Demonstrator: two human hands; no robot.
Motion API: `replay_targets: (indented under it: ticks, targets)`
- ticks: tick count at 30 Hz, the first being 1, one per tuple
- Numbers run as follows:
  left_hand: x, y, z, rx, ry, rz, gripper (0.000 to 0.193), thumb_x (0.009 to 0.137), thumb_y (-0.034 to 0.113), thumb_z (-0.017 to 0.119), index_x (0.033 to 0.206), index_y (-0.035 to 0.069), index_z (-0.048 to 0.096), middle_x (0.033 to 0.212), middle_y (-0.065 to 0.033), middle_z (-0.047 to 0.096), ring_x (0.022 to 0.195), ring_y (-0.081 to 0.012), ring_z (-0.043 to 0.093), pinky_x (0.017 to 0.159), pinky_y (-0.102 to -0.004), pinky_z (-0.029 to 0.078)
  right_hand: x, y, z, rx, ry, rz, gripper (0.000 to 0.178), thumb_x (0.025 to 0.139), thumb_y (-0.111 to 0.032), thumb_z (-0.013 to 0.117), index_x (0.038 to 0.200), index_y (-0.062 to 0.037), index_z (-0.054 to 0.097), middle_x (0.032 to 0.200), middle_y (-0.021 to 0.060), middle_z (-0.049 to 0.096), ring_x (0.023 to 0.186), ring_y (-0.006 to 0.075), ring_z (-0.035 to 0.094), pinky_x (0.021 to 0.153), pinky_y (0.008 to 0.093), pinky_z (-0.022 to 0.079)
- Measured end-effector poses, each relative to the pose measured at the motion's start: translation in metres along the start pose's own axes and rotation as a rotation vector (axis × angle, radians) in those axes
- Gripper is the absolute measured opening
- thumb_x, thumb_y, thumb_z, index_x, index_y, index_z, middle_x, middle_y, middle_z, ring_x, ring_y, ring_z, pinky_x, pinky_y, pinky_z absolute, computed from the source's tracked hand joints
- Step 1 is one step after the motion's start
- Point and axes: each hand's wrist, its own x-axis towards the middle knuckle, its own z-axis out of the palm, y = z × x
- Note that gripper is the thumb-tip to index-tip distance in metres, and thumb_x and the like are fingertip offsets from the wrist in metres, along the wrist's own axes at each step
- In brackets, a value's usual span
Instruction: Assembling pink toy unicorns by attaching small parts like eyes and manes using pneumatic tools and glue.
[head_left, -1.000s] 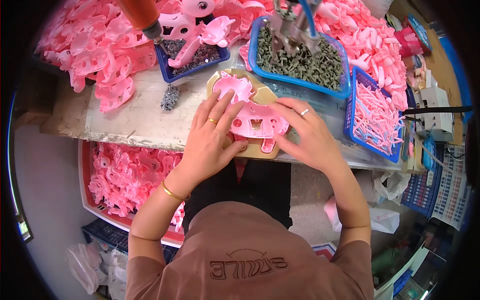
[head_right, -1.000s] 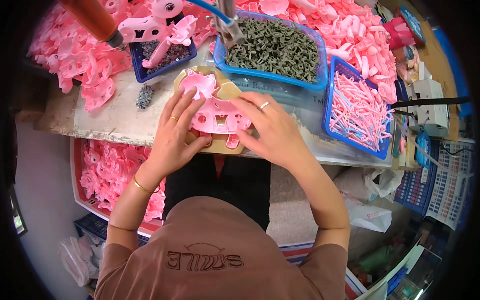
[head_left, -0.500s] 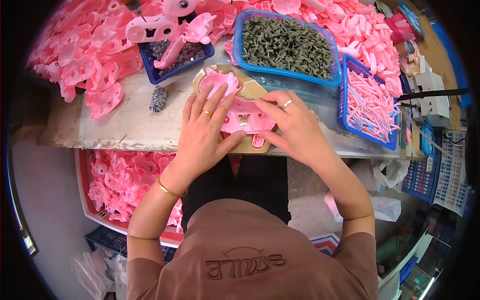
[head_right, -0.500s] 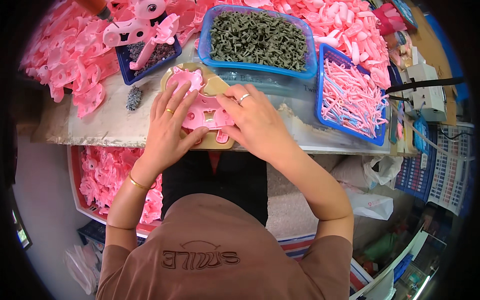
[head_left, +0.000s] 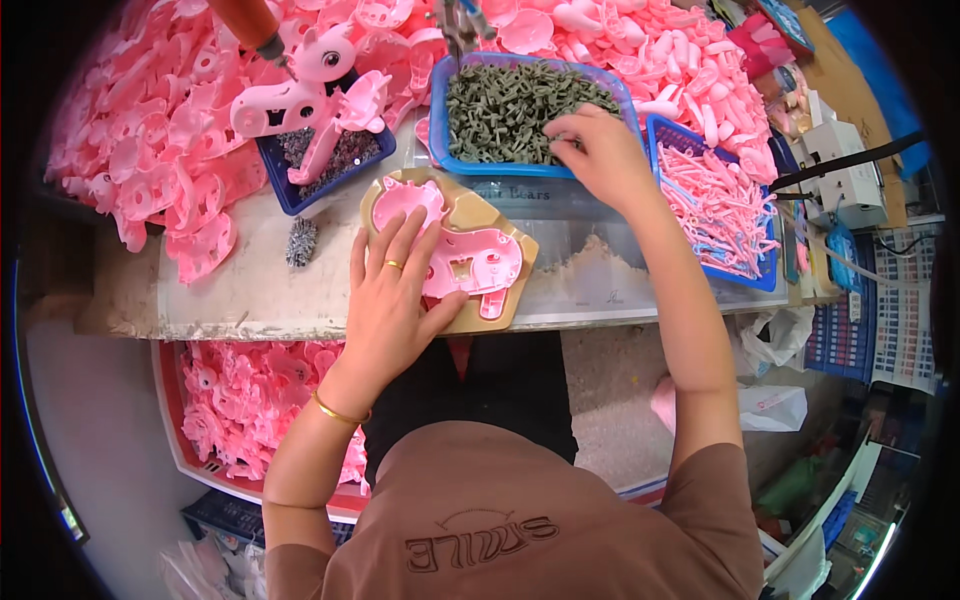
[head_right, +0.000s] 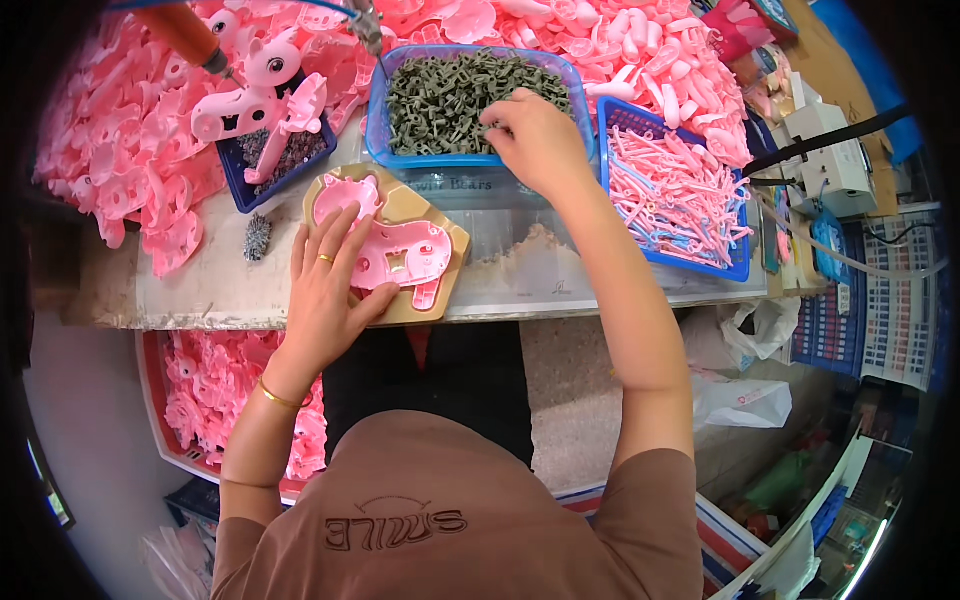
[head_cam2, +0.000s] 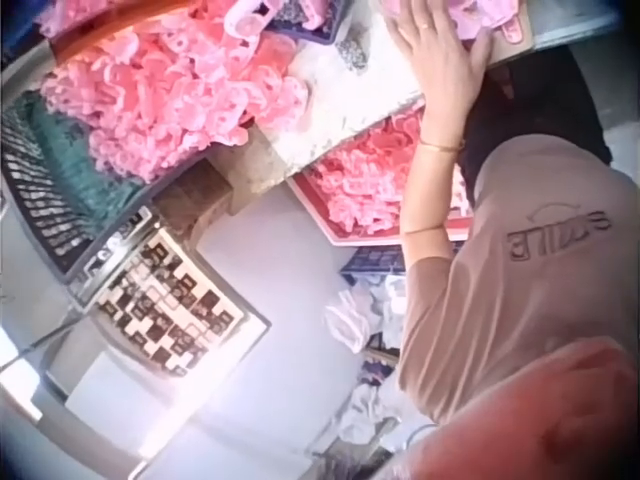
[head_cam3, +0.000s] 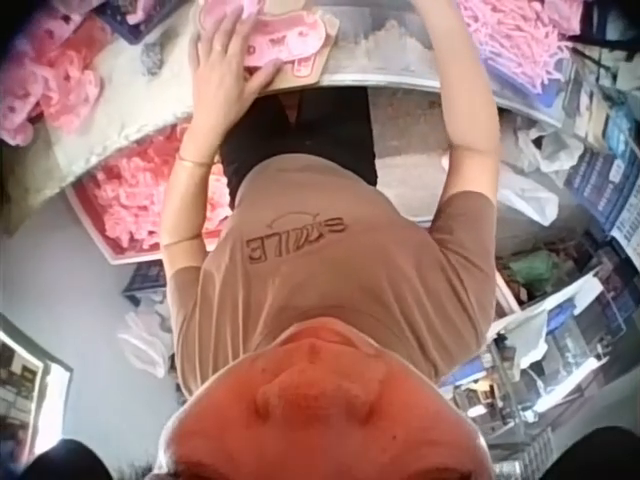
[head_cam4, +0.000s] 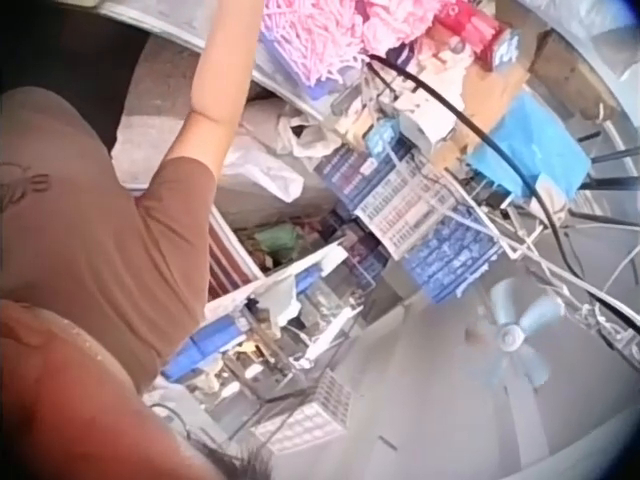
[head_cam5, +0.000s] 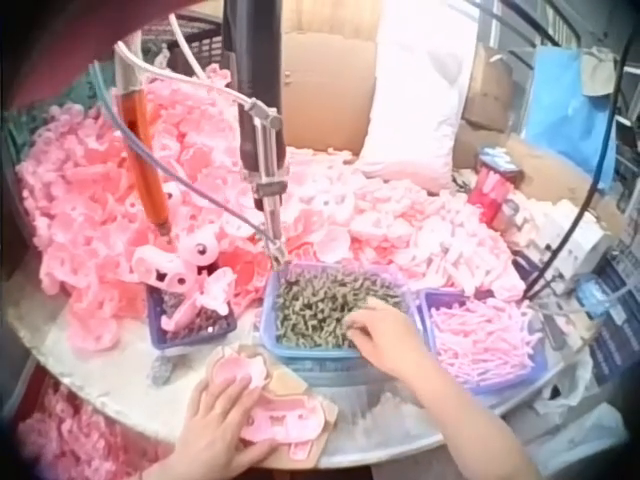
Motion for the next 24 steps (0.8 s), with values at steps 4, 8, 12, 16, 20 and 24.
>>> replay_targets:
  ticks: [4,8,12,16,20,24]
  targets:
    - [0.0,-0.001,0.0,0.008,0.004,0.006,0.074,0.083,0.037,0.073,0.143,0.005,0.047,0.151,-0.013,0.042,0.141,-0.032,0.036,0.119,-0.0543,0.02,0.014,0.01,0.015,-0.085,-0.014,-0.138,0.015,0.087,-0.016,0.069,0.097,-0.0067,0.074,0.091,0.0119,0.061,0.087,0.0288,0.063,0.078,0.0389,0.051]
    - [0.001,-0.002,-0.002,0.009,-0.017,0.011,0.074,0.084,0.039,0.073,0.143,0.005,0.047,0.151,-0.0134,0.042,0.141,-0.0335,0.036,0.119,-0.0547,0.021,0.021,0.018,0.005,-0.049,0.029,-0.08,0.018,0.09,-0.02,0.067,0.096,-0.0037,0.073,0.09,0.012,0.062,0.084,0.0291,0.063,0.076,0.0387,0.05]
    - [0.006,0.002,-0.013,0.04,-0.004,0.022,0.07,0.086,0.038,0.072,0.143,0.007,0.048,0.15,-0.0138,0.044,0.14,-0.0358,0.036,0.118,-0.0529,0.024,0.015,0.019,-0.013,0.14,-0.07,-0.036,0.026,0.097,-0.025,0.062,0.096,-0.0008,0.072,0.086,0.0079,0.066,0.077,0.0165,0.059,0.072,0.031,0.047]
    - [0.02,0.009,-0.016,-0.133,0.055,0.038,0.059,0.089,0.024,0.069,0.142,0.006,0.05,0.144,-0.0159,0.05,0.137,-0.0364,0.042,0.115,-0.0481,0.031,-0.01,0.0,-0.024,0.631,-0.35,0.084,0.026,0.103,-0.028,0.056,0.104,-0.0038,0.068,0.092,-0.004,0.067,0.078,0.0039,0.049,0.069,0.0233,0.044]
    - [0.04,0.027,-0.017,-0.496,0.103,-0.005,0.04,0.094,0.016,0.066,0.131,0.003,0.059,0.124,-0.0156,0.061,0.11,-0.0307,0.059,0.095,-0.0399,0.048,-0.036,-0.02,-0.022,0.828,-0.549,-0.028,0.024,0.105,-0.025,0.052,0.104,-0.0032,0.063,0.092,-0.0023,0.062,0.08,0.0062,0.05,0.073,0.025,0.044]
    - [0.053,0.043,-0.007,-0.98,-0.059,-0.235,0.023,0.095,0.011,0.067,0.115,0.001,0.066,0.109,-0.0094,0.064,0.095,-0.0172,0.063,0.083,-0.031,0.051,-0.054,-0.03,-0.013,0.78,-0.587,-0.209,0.027,0.106,-0.025,0.05,0.107,-0.0014,0.063,0.09,0.0012,0.055,0.082,0.0086,0.052,0.075,0.0278,0.045]
